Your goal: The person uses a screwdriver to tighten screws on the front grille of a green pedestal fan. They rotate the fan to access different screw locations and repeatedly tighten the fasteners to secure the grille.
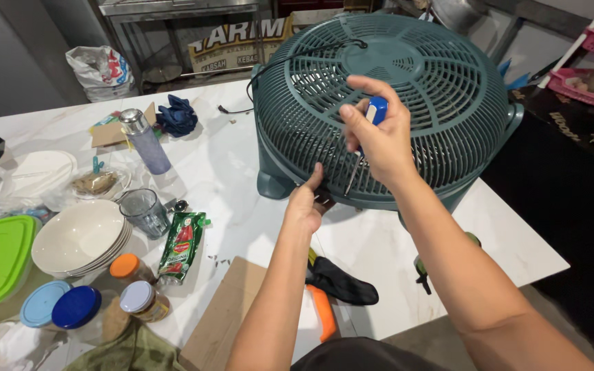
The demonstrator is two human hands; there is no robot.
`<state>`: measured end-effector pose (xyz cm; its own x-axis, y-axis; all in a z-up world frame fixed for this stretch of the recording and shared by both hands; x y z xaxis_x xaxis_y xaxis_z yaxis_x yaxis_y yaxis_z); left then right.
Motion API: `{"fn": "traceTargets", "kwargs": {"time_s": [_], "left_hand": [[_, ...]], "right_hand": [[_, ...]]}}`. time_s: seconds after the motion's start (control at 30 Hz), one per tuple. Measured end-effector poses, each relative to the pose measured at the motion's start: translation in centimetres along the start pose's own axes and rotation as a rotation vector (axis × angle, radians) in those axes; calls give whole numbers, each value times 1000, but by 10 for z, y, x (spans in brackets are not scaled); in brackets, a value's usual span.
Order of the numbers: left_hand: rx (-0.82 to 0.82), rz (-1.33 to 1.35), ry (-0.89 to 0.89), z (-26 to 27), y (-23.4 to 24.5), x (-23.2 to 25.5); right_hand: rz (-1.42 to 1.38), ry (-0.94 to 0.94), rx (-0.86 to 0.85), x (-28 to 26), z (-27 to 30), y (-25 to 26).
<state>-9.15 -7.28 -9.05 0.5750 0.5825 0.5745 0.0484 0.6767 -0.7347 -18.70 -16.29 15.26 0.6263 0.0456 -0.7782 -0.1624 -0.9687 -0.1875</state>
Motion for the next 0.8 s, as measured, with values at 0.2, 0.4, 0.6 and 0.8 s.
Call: {"fn": "traceTargets", "kwargs": {"time_s": [0.2, 0.4, 0.6, 0.8], "left_hand": [[-69, -5, -42, 0, -1, 1], [16, 17, 0, -16, 9, -4], [-3, 2, -25, -27, 12, -7], [45, -25, -40, 3, -4, 1]], "right_hand": [[13, 26, 45, 14, 7, -10], [-19, -206, -265, -12, 17, -8], [574, 127, -394, -55, -8, 13], [1071, 191, -27, -60, -9, 12]]}}
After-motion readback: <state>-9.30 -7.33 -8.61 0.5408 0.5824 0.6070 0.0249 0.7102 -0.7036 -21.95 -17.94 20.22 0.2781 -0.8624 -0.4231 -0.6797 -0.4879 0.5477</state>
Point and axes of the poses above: each hand's wrist, its own z-axis away from the middle knuckle, its own y-axis out of the back of the hand, x = y × z, the point moved 6 cm from there along -z, towards the middle knuckle, and after that the axes turned 1 degree about y, right-handed, at the moved point
